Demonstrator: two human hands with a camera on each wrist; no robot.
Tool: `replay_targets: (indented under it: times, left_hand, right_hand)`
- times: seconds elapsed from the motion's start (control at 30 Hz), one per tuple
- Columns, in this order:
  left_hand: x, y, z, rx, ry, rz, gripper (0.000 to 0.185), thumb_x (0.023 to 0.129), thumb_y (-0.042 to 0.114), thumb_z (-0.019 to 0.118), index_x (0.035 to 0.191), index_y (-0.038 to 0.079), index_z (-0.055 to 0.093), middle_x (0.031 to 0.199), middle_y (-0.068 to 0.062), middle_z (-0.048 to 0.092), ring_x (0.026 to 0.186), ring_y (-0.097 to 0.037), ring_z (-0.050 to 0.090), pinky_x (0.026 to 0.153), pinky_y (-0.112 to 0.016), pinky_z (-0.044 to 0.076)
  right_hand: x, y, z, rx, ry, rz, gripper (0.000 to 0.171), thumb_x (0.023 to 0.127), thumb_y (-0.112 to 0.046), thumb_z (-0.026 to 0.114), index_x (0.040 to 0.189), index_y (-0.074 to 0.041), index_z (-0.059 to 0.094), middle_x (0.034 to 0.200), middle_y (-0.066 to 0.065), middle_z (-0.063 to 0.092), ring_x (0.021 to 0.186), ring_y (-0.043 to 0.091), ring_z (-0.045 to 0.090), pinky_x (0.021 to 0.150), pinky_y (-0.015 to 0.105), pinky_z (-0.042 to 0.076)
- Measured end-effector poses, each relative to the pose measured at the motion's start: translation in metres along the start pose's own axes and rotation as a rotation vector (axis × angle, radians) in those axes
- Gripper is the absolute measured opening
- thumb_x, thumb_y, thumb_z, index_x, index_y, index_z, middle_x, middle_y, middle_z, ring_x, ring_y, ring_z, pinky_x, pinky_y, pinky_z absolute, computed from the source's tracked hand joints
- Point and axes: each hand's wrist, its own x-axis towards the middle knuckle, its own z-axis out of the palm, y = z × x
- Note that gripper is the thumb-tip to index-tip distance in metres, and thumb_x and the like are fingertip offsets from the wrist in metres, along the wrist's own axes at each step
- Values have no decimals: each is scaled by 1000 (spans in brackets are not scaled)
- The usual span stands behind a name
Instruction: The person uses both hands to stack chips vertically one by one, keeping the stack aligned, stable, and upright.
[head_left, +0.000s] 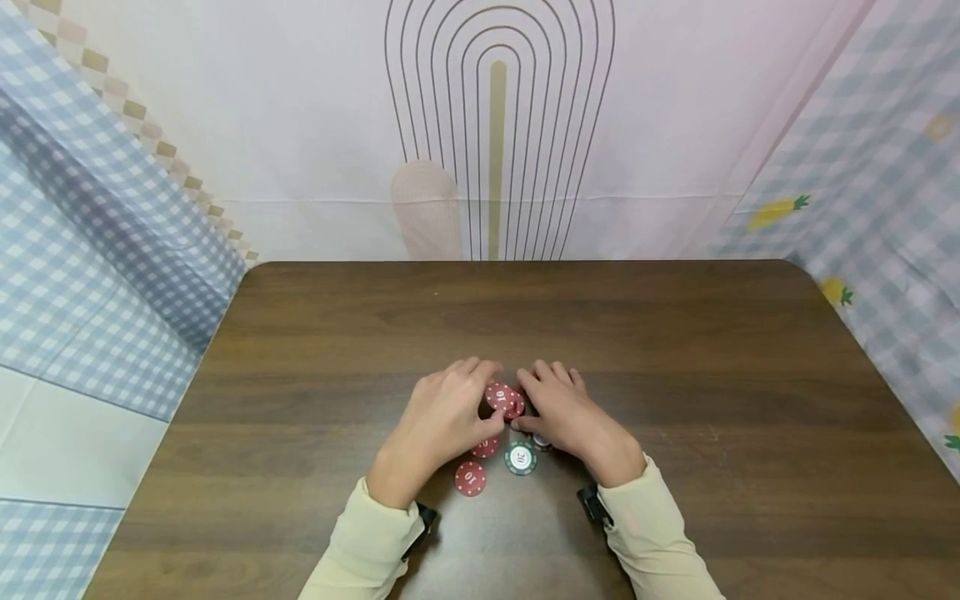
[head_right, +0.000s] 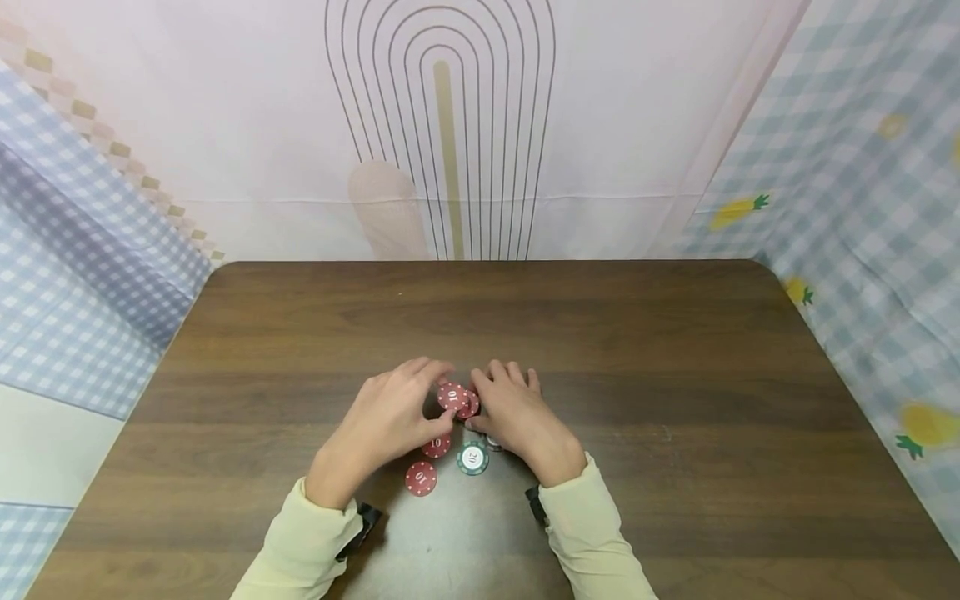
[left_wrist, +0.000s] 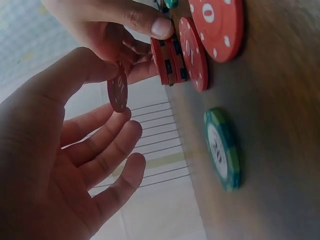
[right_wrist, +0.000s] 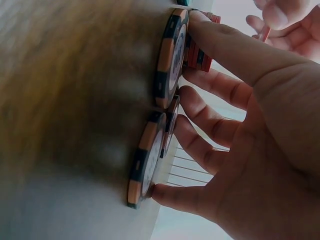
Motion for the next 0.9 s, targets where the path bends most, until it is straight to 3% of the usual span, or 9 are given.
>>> replay_targets:
  times: [0.17,0.53,0.9]
  left_hand:
    - [4,4,5,-22,-19,-15,50,85,28,82,129,8,70,122,-7,74,108,-23,72,79,-42,61]
    - [5,11,20,25,-34,0,41,85,29,83,121,11,73,112,-2,75,98,-19,71,73,-40,60]
    - [5,12,21,22,-61,-15,42,87,27,83,124,12,73,112,-2,74,98,-19,70,71,-40,60]
  right_hand:
    - [-1,0,0,7,-9,2,46,96,-30,80,131,-7,60,131,15,56,125,40,48,112,72,31]
    - [-6,0,0,23,-5,1,44,97,-28,79,131,-8,59,130,14,55,126,39,48,112,72,31]
    - [-7,2,0,14,17,-18,41,96,-27,80,125,-7,60,125,14,56,123,39,49,110,72,34]
